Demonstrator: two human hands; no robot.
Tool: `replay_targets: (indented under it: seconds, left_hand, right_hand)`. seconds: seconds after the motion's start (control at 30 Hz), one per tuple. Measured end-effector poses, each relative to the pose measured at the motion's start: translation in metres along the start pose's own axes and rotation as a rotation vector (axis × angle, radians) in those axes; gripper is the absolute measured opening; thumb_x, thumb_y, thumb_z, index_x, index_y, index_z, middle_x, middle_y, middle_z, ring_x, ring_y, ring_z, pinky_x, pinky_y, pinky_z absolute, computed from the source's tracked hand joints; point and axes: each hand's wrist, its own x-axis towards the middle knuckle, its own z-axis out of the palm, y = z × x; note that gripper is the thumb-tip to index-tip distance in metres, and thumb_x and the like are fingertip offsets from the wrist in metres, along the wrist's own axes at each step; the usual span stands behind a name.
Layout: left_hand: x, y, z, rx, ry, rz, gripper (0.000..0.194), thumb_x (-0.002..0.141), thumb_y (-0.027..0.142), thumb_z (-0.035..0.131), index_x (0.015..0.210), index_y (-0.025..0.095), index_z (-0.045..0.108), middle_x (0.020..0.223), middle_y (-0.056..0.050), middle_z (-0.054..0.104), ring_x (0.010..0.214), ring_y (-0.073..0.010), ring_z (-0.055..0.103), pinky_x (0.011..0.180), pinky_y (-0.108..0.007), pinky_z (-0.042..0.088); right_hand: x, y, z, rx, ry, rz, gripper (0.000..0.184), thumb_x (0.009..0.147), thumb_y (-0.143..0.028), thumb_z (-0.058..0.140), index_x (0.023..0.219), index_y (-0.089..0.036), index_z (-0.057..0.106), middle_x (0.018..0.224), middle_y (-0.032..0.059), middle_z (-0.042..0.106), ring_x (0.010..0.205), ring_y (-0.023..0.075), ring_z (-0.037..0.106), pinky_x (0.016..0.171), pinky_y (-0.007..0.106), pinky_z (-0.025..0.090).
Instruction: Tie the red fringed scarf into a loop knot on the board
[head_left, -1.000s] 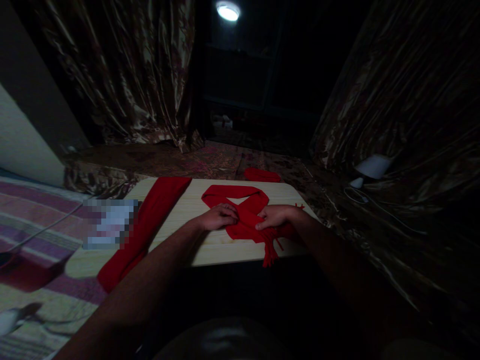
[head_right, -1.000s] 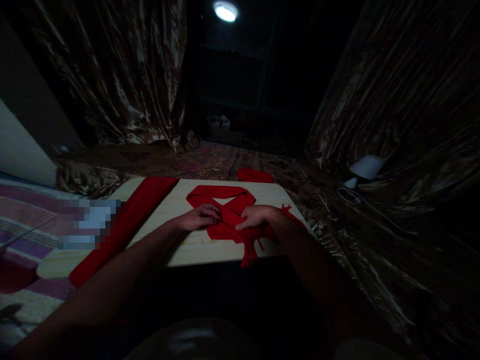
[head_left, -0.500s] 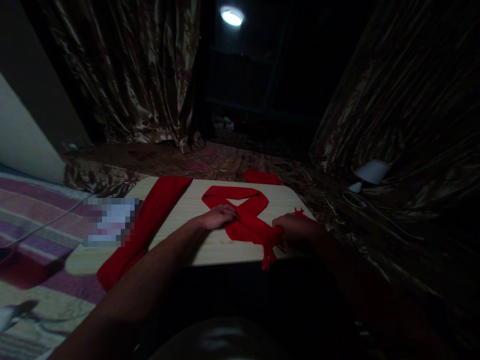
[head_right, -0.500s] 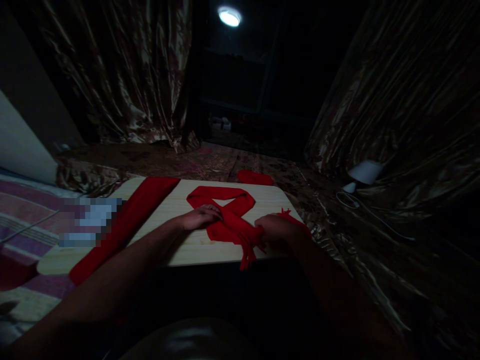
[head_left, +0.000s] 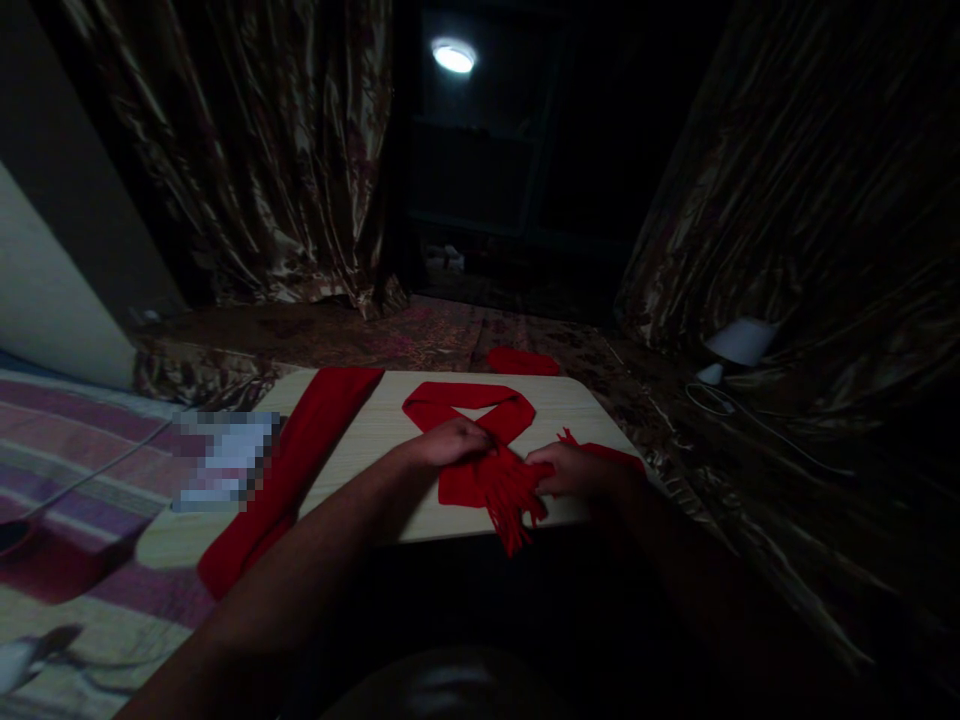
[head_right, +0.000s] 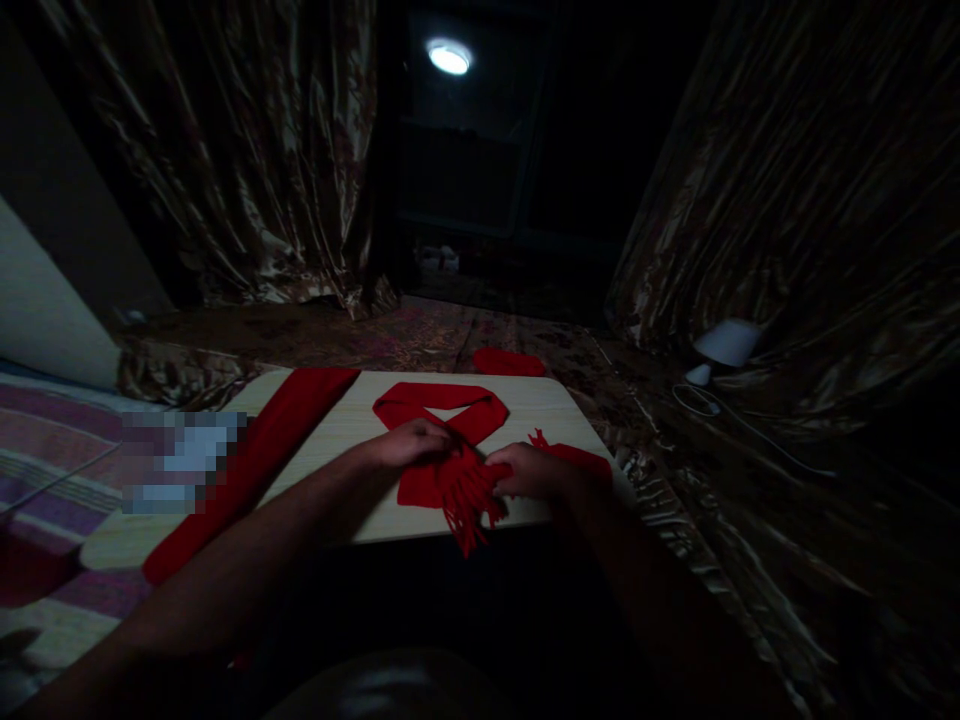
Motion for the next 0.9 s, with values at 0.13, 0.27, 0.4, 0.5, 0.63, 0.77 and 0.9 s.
replay_targets:
  seconds: [0.13, 0.27, 0.4, 0.5, 0.63, 0.77, 0.9]
  left_hand:
    - [0.012, -0.003, 0.001, -0.054, -0.140, -0.089, 0.042, 0.090, 0.041, 0.046, 0.091, 0.018, 0.081, 0.102, -0.003, 0.077, 0.097, -0.0198, 0.063, 0.094, -0.027, 0.042]
    - [0.016, -0.003, 0.000, -0.173, -0.146, -0.261, 0.049, 0.091, 0.051, 0.045, 0.096, 0.019, 0.082, 0.107, -0.003, 0.077, 0.102, -0.0223, 0.063, 0.096, -0.028, 0.041]
    - [0.012, 0.005, 0.003, -0.424, -0.164, -0.336, 0.049, 0.088, 0.055, 0.048, 0.095, 0.019, 0.081, 0.106, -0.005, 0.077, 0.110, -0.0246, 0.063, 0.095, -0.030, 0.043]
    - [0.011, 0.008, 0.002, -0.533, -0.150, -0.289, 0.044, 0.085, 0.055, 0.055, 0.090, 0.019, 0.080, 0.102, -0.007, 0.078, 0.112, -0.0251, 0.063, 0.098, -0.031, 0.042]
    - [0.013, 0.001, -0.006, -0.508, -0.157, -0.220, 0.053, 0.085, 0.060, 0.053, 0.080, 0.014, 0.079, 0.095, -0.011, 0.077, 0.102, -0.0257, 0.066, 0.100, -0.032, 0.040]
    - [0.010, -0.009, -0.014, -0.595, -0.195, -0.273, 0.065, 0.084, 0.070, 0.046, 0.073, 0.013, 0.076, 0.076, -0.012, 0.074, 0.076, -0.0230, 0.065, 0.081, -0.032, 0.047]
    - [0.004, -0.016, -0.017, -0.765, -0.109, -0.301, 0.056, 0.082, 0.066, 0.053, 0.070, 0.015, 0.072, 0.066, -0.010, 0.071, 0.069, -0.0222, 0.065, 0.070, -0.031, 0.048]
  right_hand:
    - [-0.003, -0.007, -0.005, -0.033, -0.074, 0.122, 0.026, 0.069, -0.031, 0.073, 0.087, -0.015, 0.067, 0.069, -0.0043, 0.062, 0.062, 0.0119, 0.054, 0.056, 0.021, 0.038]
    - [-0.014, -0.024, -0.009, -0.038, -0.266, 0.012, 0.046, 0.060, -0.037, 0.084, 0.097, -0.014, 0.070, 0.089, -0.0001, 0.069, 0.079, 0.0172, 0.060, 0.067, 0.023, 0.044]
    - [-0.025, -0.052, -0.001, 0.087, -0.413, -0.130, 0.068, 0.062, -0.038, 0.085, 0.122, -0.014, 0.065, 0.110, 0.0048, 0.069, 0.101, 0.0231, 0.062, 0.082, 0.027, 0.047]
    - [-0.031, -0.079, 0.012, 0.130, -0.529, -0.165, 0.072, 0.070, -0.034, 0.081, 0.134, -0.015, 0.057, 0.105, 0.0053, 0.070, 0.096, 0.0211, 0.065, 0.083, 0.027, 0.048]
    - [-0.027, -0.106, 0.020, -0.020, -0.380, -0.288, 0.056, 0.070, -0.025, 0.079, 0.123, -0.016, 0.063, 0.103, 0.0039, 0.069, 0.092, 0.0187, 0.063, 0.081, 0.026, 0.046]
    - [-0.004, -0.101, 0.001, 0.137, -0.174, -0.236, 0.034, 0.077, -0.026, 0.073, 0.107, -0.014, 0.064, 0.090, 0.0013, 0.067, 0.075, 0.0134, 0.060, 0.067, 0.023, 0.046]
    - [0.029, -0.071, -0.035, 0.419, -0.086, -0.227, 0.040, 0.075, -0.041, 0.079, 0.096, -0.014, 0.060, 0.080, -0.0007, 0.065, 0.067, 0.0105, 0.058, 0.063, 0.022, 0.046]
